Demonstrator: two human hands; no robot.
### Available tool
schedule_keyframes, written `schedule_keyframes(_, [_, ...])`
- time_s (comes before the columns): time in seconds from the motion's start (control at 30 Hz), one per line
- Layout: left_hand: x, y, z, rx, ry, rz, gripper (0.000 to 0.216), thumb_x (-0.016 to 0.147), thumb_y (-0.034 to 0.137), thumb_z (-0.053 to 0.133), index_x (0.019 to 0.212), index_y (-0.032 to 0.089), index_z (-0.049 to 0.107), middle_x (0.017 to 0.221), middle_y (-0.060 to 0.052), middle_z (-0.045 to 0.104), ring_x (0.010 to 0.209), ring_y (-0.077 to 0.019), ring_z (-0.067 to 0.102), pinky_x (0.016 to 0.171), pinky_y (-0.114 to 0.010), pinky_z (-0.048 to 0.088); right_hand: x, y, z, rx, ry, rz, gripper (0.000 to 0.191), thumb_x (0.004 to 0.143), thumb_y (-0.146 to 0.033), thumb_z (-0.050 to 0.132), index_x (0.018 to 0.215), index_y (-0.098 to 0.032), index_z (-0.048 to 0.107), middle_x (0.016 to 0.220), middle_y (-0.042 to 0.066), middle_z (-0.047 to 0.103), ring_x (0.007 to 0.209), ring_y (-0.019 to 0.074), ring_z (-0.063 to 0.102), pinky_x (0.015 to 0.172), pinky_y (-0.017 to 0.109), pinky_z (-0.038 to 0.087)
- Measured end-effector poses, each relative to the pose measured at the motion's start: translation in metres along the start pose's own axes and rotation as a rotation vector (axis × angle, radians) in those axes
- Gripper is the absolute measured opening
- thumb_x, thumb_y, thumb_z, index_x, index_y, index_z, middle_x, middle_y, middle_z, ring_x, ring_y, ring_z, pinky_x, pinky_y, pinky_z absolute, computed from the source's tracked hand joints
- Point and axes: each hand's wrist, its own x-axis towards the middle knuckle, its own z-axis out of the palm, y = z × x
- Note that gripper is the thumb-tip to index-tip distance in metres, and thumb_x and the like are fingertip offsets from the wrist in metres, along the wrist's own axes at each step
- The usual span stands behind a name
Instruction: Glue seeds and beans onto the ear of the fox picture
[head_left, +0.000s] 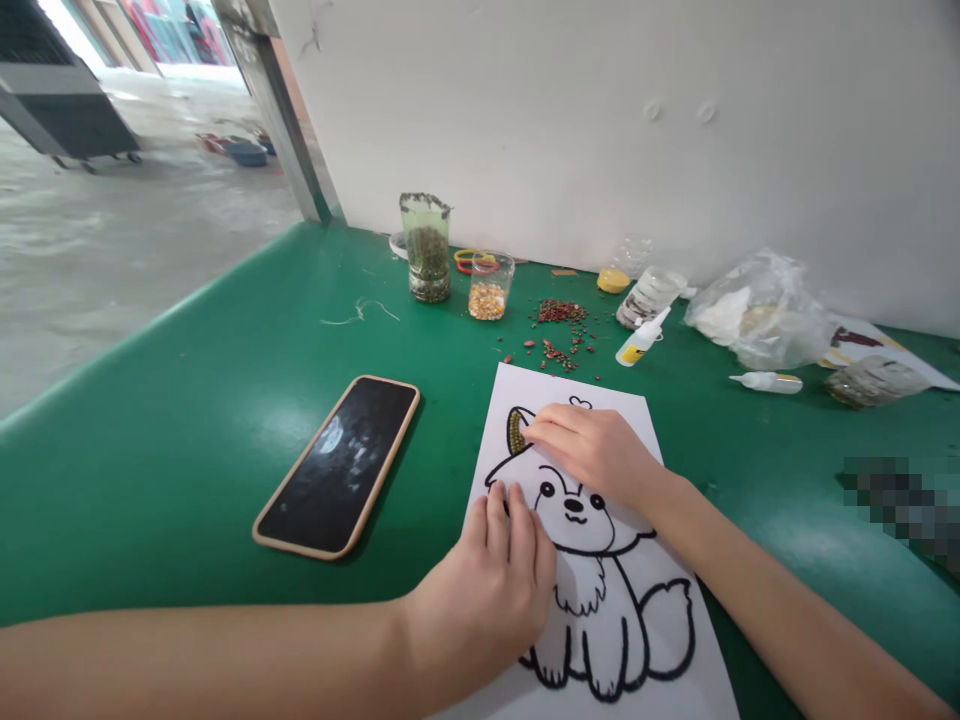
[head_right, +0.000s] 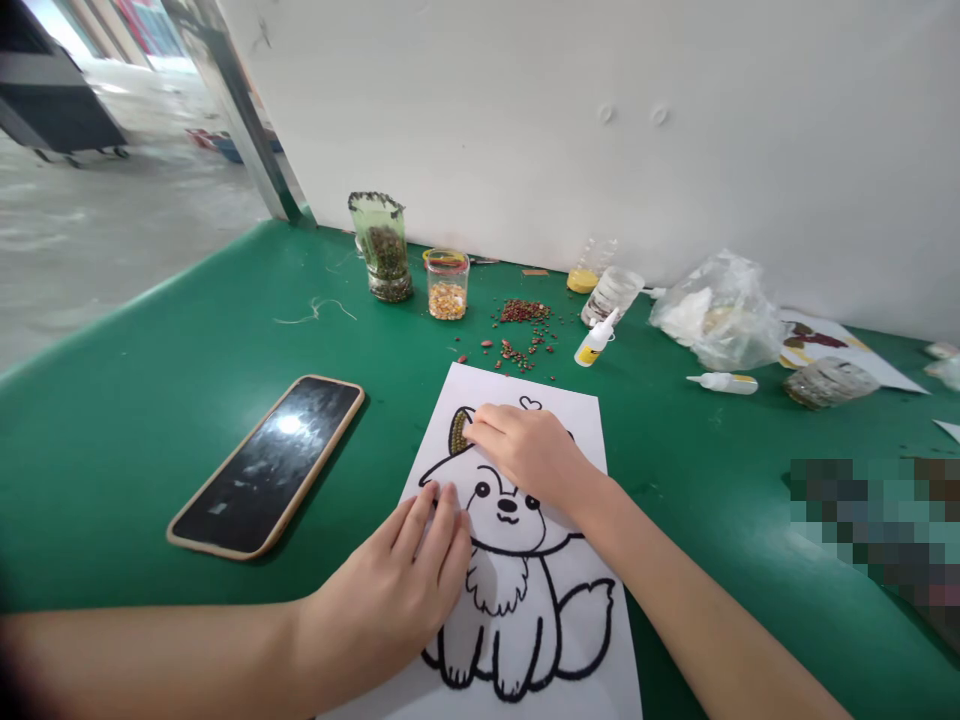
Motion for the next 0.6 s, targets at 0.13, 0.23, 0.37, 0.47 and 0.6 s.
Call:
schedule_keyframes(0.13, [-0.0008,0.0004,0.0006,0.013,-0.008,0.003,0.036,0.082,0.018,0.039,0.109,0.0,0.054,0.111,-0.025,0.062,0.099,-0.0352,0.063,0.079,-0.044,0.052,0.0007,-0.0021,0.0015,-0.025,0.001,0.003,0.021,0.092,-0.016,0.043,0.093,-0.018,0.063,0.088,0.002,0.064,0.071,0.01,0.056,0.057,0.023,0.035])
schedule_keyframes(0.23, [-0.0012,0.0006,0.0005,0.019,-0.007,-0.001,0.036,0.083,0.017,0.038,0.109,0.0,0.054,0.111,-0.025,0.062,0.099,-0.0343,0.063,0.079,-0.044,0.052,0.0013,-0.0024,0.0023,-0.036,-0.01,0.014,0.021,0.092,-0.016,0.042,0.093,-0.017,0.063,0.088,0.003,0.064,0.071,0.0105,0.056,0.057,0.024,0.035])
schedule_keyframes(0.37, [-0.001,0.0002,-0.0004,0.004,-0.014,0.006,0.036,0.082,0.016,0.038,0.109,0.0,0.054,0.111,-0.025,0.062,0.099,-0.0351,0.063,0.079,-0.044,0.052,0.0016,-0.0018,0.0028,-0.051,-0.022,0.015,0.021,0.092,-0.016,0.042,0.093,-0.017,0.063,0.088,0.003,0.064,0.069,0.0105,0.056,0.056,0.025,0.034])
schedule_keyframes(0.47, [-0.0008,-0.0002,-0.0005,0.003,-0.011,0.004,0.036,0.082,0.016,0.037,0.109,-0.001,0.054,0.111,-0.025,0.062,0.099,-0.0356,0.063,0.079,-0.044,0.052,0.0017,-0.0018,0.003,-0.058,-0.017,0.014,0.02,0.092,-0.017,0.043,0.092,-0.018,0.063,0.087,0.002,0.064,0.069,0.0104,0.055,0.056,0.025,0.033])
schedule_keyframes(0.6, [-0.0011,0.0,0.0005,0.004,-0.003,0.005,0.036,0.082,0.016,0.038,0.109,-0.001,0.054,0.11,-0.025,0.062,0.098,-0.0355,0.063,0.079,-0.044,0.053,0.0018,-0.0023,0.0026,-0.053,-0.022,0.012,0.02,0.092,-0.017,0.044,0.091,-0.018,0.063,0.088,0.002,0.064,0.07,0.0102,0.055,0.055,0.024,0.032])
